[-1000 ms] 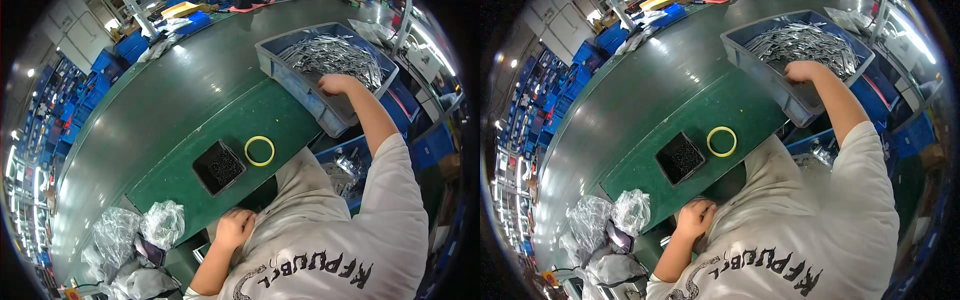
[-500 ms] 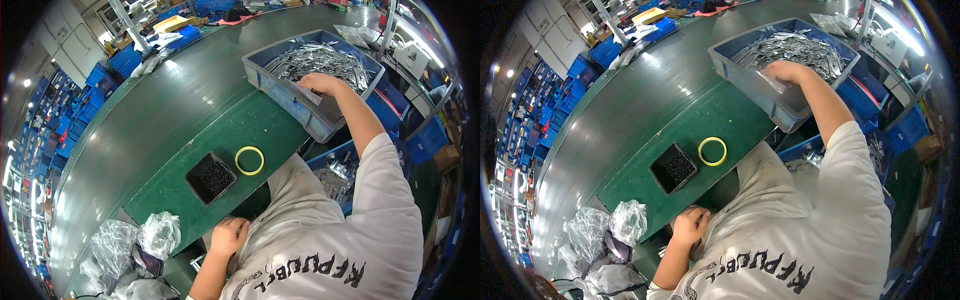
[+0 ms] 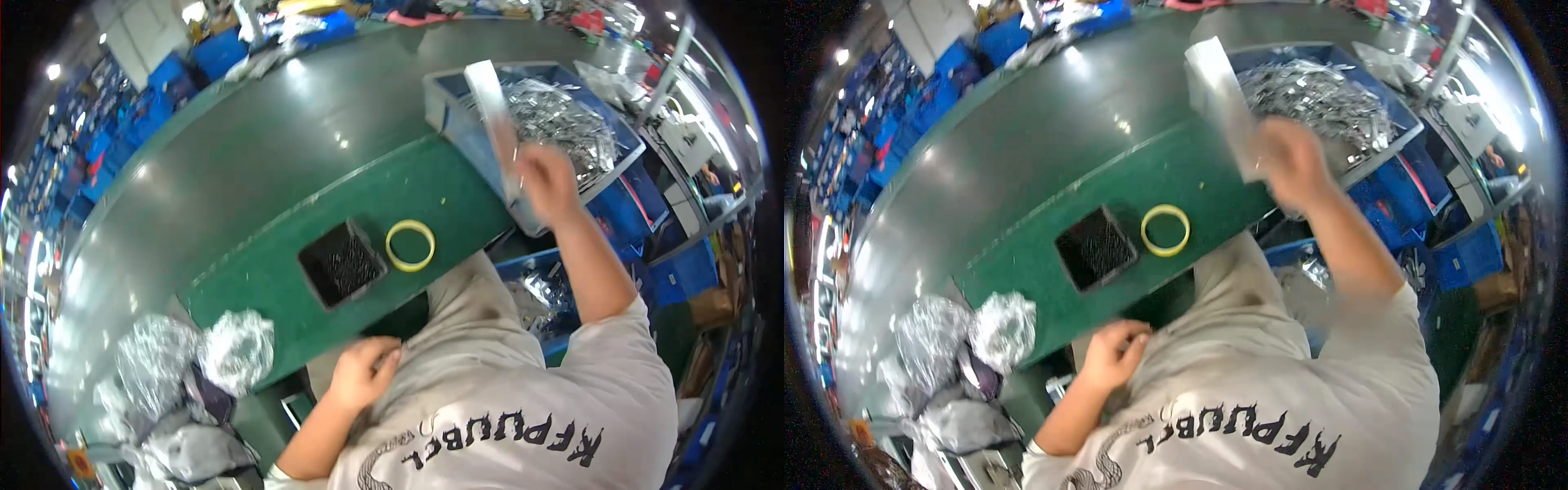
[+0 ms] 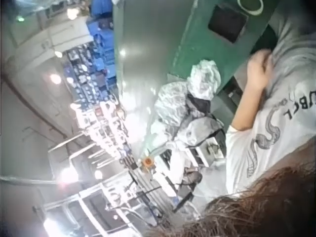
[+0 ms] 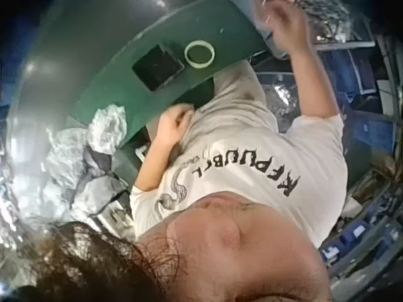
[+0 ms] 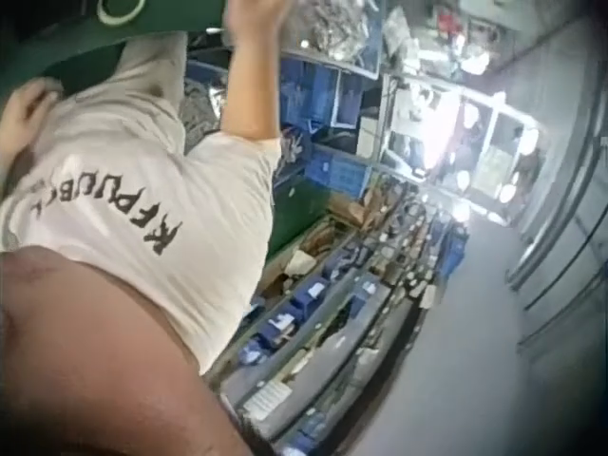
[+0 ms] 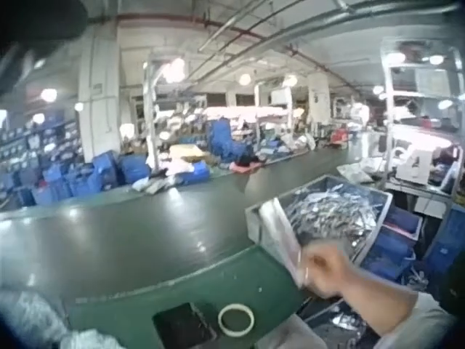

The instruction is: The recorder is applying yellow tape to small silver rectangular electronic components on a production line.

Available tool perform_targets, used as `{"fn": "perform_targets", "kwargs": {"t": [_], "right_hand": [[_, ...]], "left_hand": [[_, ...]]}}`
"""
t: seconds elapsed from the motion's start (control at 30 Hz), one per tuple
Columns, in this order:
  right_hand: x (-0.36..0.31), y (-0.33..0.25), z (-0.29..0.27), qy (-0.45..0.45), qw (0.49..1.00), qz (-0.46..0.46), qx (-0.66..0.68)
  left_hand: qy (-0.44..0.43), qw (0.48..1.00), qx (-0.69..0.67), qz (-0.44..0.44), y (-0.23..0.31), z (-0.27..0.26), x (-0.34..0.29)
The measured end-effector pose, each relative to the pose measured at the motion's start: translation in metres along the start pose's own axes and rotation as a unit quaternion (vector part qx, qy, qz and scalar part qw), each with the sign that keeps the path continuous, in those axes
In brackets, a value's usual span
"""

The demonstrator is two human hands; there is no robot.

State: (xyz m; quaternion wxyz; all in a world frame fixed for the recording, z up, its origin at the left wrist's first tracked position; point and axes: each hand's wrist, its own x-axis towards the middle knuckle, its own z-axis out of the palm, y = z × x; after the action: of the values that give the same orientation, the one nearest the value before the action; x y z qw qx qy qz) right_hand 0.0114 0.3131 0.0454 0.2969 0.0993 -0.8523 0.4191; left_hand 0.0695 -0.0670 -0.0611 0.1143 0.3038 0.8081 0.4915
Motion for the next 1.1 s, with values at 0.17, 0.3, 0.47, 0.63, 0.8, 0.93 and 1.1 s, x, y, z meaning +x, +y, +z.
{"fn": "perform_targets", "kwargs": {"t": [0.17,0.3,0.47,0.63,0.8,0.93,1.1], "right_hand": [[-0.106,-0.050,0.115,-0.291,0.922,-0.245,0.073],[-0.135,-0.047,0.162,-0.319,0.913,-0.217,0.135],[-0.084,-0.032,0.144,-0.207,0.973,-0.095,0.036],[-0.063,-0.006,0.158,-0.127,0.962,-0.067,-0.233],[-0.080,0.000,0.154,-0.166,0.953,-0.071,-0.245],[-0.091,-0.009,0.134,-0.146,0.971,-0.102,-0.158],[-0.113,-0.029,0.107,-0.231,0.969,-0.058,0.066]], "left_hand": [[0.026,0.905,-0.424,0.004,-0.002,0.009,-0.004],[0.074,0.895,-0.439,-0.013,-0.004,0.016,-0.006],[0.143,0.867,-0.451,-0.159,0.001,0.010,-0.006],[0.114,0.848,-0.454,-0.248,0.009,0.005,0.001],[0.105,0.869,-0.439,-0.203,-0.005,0.007,-0.001],[0.109,0.868,-0.447,-0.188,-0.007,0.008,0.002],[0.096,0.862,-0.446,-0.221,-0.004,0.008,0.003]]}}
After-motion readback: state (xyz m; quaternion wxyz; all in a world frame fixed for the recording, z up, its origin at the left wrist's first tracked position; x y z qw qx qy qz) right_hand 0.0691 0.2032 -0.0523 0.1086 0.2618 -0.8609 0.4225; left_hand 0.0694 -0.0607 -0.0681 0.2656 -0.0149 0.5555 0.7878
